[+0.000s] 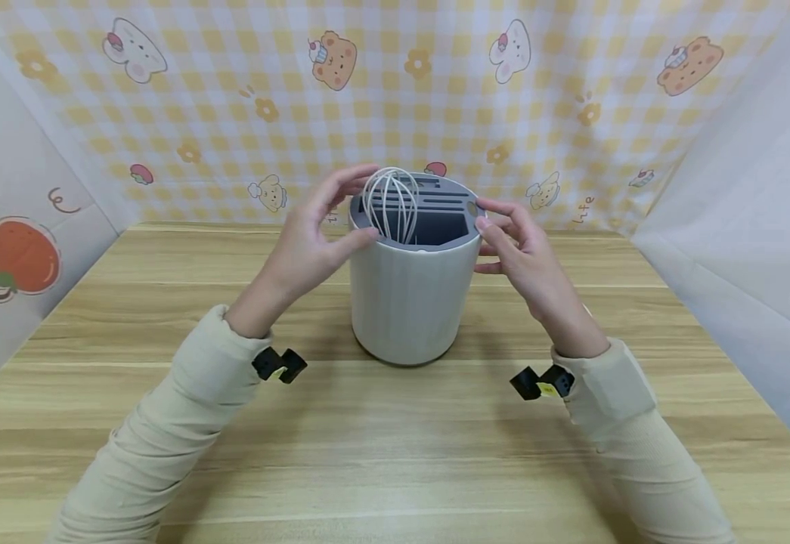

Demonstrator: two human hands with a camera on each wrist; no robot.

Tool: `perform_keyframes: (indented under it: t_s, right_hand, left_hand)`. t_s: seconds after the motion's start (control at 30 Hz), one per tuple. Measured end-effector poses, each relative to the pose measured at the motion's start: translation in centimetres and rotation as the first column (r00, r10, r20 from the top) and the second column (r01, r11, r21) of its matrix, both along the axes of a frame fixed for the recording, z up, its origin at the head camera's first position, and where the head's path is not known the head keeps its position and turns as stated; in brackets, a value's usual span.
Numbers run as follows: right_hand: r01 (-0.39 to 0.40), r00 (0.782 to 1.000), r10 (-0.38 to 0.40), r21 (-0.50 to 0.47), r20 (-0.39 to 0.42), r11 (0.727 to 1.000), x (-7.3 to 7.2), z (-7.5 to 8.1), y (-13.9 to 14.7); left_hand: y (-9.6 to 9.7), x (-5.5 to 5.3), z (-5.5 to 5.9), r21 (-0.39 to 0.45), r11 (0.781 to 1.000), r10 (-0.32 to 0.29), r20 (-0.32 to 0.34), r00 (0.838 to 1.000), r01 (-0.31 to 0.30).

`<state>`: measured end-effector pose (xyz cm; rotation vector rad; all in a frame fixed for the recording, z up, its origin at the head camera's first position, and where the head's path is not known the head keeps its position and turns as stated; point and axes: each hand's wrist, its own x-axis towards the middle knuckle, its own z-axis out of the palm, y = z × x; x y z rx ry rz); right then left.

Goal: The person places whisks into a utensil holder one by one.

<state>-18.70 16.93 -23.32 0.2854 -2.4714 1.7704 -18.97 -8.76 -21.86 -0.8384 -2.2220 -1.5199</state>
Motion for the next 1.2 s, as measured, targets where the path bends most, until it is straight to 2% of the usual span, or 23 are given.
perform_keyframes:
  t_s: [0.13, 0.2, 0.3, 0.47, 0.7, 0.9, 1.2]
  right_hand:
    - [-0.001, 1.000, 0.001, 0.000, -0.002, 1.000, 0.0, 0.0, 0.0]
    - [-0.001, 1.000, 0.001, 0.001, -0.002, 1.000, 0.0, 0.0, 0.0]
    - [-0.001, 1.000, 0.001, 0.004, -0.003, 1.000, 0.0, 0.0, 0.0]
    - [0.002, 1.000, -0.002, 0.004, 0.000, 1.000, 0.0, 0.0, 0.0]
    - [0.000, 1.000, 0.000, 0.002, -0.002, 1.000, 0.0, 0.0, 0.0]
    - [-0.008, 1.000, 0.008, 0.009, -0.004, 1.000, -0.1, 0.0, 0.1]
    - [-0.049, 0.999, 0.049, 0.008, 0.016, 0.999, -0.3, 0.3, 0.5]
  left_hand:
    - [-0.6, -0.4, -0.3, 0.162, 0.986, -0.052, 0.051, 0.997, 0.043]
    - [-0.8, -0.7, -0.4, 0.223, 0.974, -0.060, 0.088, 0.994, 0.040]
    - [-1.1, -1.0, -0.8, 0.257, 0.966, -0.046, 0.159, 0.986, 0.003]
    - [-1.2, -1.6, -1.6, 0.253, 0.966, -0.022, 0.260, 0.965, -0.046]
    - [-0.9, -2.1, -2.7, 0.208, 0.978, -0.046, 0.303, 0.952, -0.019]
    - [-0.8, -2.3, -3.2, 0.188, 0.982, -0.053, 0.281, 0.958, -0.001]
    - [-0.6, -2.4, -3.4, 0.187, 0.982, -0.039, 0.269, 0.962, -0.013]
